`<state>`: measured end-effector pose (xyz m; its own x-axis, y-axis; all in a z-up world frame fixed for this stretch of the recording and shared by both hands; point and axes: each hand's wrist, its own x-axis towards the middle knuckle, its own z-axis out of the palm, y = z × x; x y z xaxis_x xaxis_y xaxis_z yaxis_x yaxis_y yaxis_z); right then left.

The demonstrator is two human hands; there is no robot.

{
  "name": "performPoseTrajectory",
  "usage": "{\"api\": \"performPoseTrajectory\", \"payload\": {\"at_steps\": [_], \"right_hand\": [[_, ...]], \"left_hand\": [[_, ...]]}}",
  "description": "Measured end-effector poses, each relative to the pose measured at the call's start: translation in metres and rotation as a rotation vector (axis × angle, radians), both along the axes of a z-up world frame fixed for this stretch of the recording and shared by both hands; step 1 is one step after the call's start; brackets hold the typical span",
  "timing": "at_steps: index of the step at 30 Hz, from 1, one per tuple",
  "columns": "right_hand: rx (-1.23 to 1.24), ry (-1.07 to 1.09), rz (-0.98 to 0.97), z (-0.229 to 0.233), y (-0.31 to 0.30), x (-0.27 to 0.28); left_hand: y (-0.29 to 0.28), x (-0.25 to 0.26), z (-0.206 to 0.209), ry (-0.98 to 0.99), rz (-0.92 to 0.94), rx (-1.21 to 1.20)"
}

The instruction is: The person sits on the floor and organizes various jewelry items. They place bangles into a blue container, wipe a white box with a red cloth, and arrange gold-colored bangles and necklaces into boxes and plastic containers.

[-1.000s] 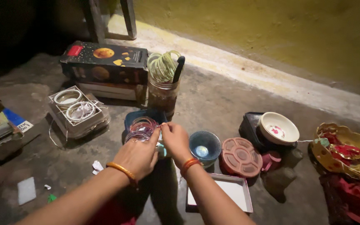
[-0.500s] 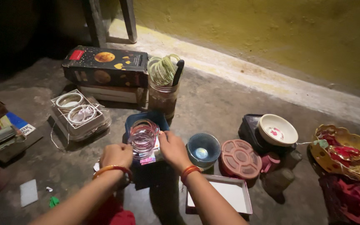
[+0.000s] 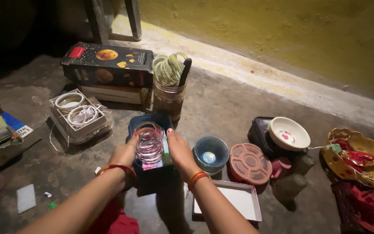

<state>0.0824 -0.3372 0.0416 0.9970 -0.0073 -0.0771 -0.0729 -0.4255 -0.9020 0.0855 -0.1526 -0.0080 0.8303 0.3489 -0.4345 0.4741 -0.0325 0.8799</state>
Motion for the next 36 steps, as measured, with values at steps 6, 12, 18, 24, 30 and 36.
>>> {"api": "performPoseTrajectory", "payload": {"at_steps": [6, 12, 18, 24, 30, 36], "right_hand": [[0.190, 0.047, -0.011, 0.011, 0.005, -0.009], [0.137, 0.062, -0.022, 0.029, 0.019, -0.025], [0.127, 0.072, 0.007, 0.060, 0.036, -0.043], [0.129, 0.060, 0.032, 0.086, 0.046, -0.049], [0.072, 0.134, 0.042, 0.125, 0.037, -0.041], [0.294, 0.180, 0.223, 0.175, -0.016, -0.037]], "left_hand": [[0.002, -0.025, 0.050, 0.118, 0.103, -0.112], [0.010, -0.047, 0.083, 0.041, 0.148, -0.215], [0.022, -0.066, 0.118, 0.028, 0.222, -0.117], [0.025, -0.097, 0.171, 0.027, 0.233, -0.306], [0.016, -0.092, 0.185, -0.180, 0.313, -0.488], [-0.028, -0.089, 0.222, -0.280, 0.213, -0.635]]}}
